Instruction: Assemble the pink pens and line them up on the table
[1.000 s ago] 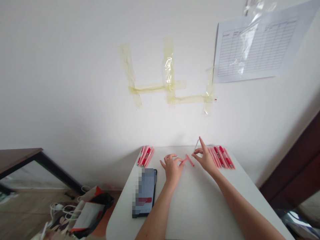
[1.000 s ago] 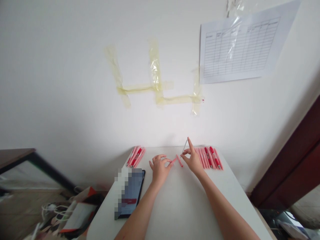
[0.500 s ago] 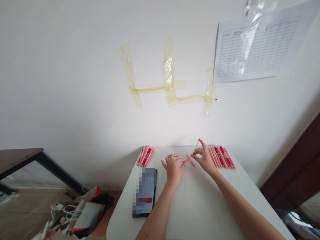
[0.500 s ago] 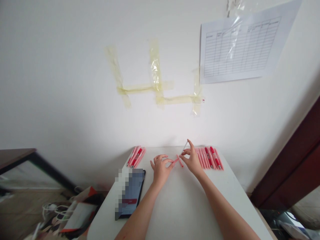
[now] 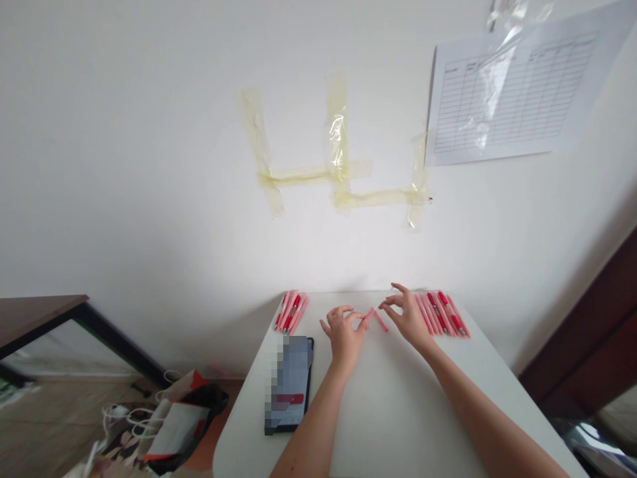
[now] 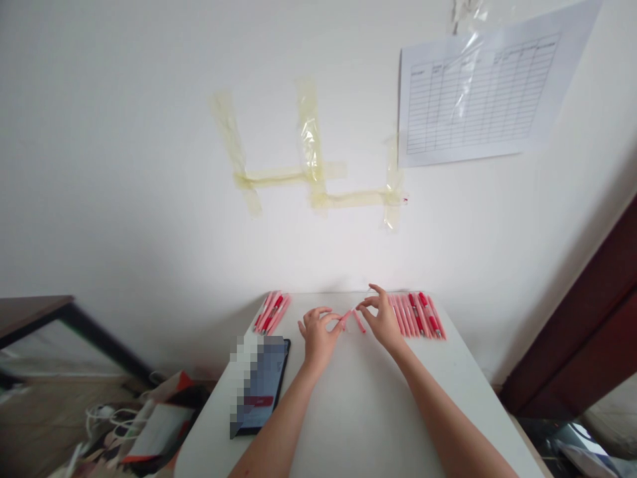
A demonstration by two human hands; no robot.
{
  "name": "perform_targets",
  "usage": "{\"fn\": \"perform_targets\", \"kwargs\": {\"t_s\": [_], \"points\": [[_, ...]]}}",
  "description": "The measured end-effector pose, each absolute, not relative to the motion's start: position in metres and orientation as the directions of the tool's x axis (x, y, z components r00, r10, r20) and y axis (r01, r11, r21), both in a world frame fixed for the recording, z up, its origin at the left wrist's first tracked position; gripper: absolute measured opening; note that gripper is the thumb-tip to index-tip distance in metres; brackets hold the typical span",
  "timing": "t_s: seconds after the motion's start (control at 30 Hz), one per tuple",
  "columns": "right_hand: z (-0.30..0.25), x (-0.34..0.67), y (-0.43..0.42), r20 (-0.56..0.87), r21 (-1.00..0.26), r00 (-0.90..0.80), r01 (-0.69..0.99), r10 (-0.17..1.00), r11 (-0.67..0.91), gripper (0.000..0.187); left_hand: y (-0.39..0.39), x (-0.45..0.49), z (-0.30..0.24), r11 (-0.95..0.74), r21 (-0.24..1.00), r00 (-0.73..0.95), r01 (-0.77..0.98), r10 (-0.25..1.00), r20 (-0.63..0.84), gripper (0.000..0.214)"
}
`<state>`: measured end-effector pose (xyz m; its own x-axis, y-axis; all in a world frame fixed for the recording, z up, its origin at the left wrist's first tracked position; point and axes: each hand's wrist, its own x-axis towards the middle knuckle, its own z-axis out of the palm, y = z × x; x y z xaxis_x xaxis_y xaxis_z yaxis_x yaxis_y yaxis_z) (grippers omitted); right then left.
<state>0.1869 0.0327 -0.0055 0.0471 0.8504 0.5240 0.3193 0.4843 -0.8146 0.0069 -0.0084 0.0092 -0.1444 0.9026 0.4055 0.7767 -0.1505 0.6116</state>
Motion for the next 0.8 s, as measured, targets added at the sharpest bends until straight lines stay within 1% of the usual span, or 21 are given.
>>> {"fn": "perform_targets", "kwargs": {"t_s": [0.1, 0.2, 0.47, 0.63, 0.8], "points": [[-0.0058, 0.1862, 0.0316, 0.511, -0.8, -0.04, 0.344, 0.859, 0.492, 0.048, -0.0088, 0.0069, 0.0103, -0.148, 0.612, -0.153, 0.777, 0.898, 0.412, 0.006], [-0.0049, 0.1858, 0.0301, 0.504, -0.784, -0.089, 0.372, 0.859, 0.498, 0.046, -0.009, 0.006, 0.0114, -0.145, 0.615, -0.167, 0.775, 0.891, 0.422, 0.007], [-0.0072, 0.1878, 0.0324, 0.527, -0.771, -0.053, 0.389, 0.848, 0.504, 0.037, -0.0084, 0.0009, 0.0116, -0.134, 0.606, -0.184, 0.784, 0.882, 0.433, 0.008], [-0.0078, 0.1862, 0.0323, 0.539, -0.75, -0.064, 0.417, 0.84, 0.513, 0.037, -0.0093, -0.0003, 0.012, -0.156, 0.591, -0.17, 0.791, 0.872, 0.459, 0.007], [-0.0086, 0.1862, 0.0325, 0.522, -0.755, -0.081, 0.42, 0.849, 0.504, 0.033, -0.0092, -0.0018, 0.012, -0.168, 0.568, -0.152, 0.806, 0.869, 0.472, 0.008]]}}
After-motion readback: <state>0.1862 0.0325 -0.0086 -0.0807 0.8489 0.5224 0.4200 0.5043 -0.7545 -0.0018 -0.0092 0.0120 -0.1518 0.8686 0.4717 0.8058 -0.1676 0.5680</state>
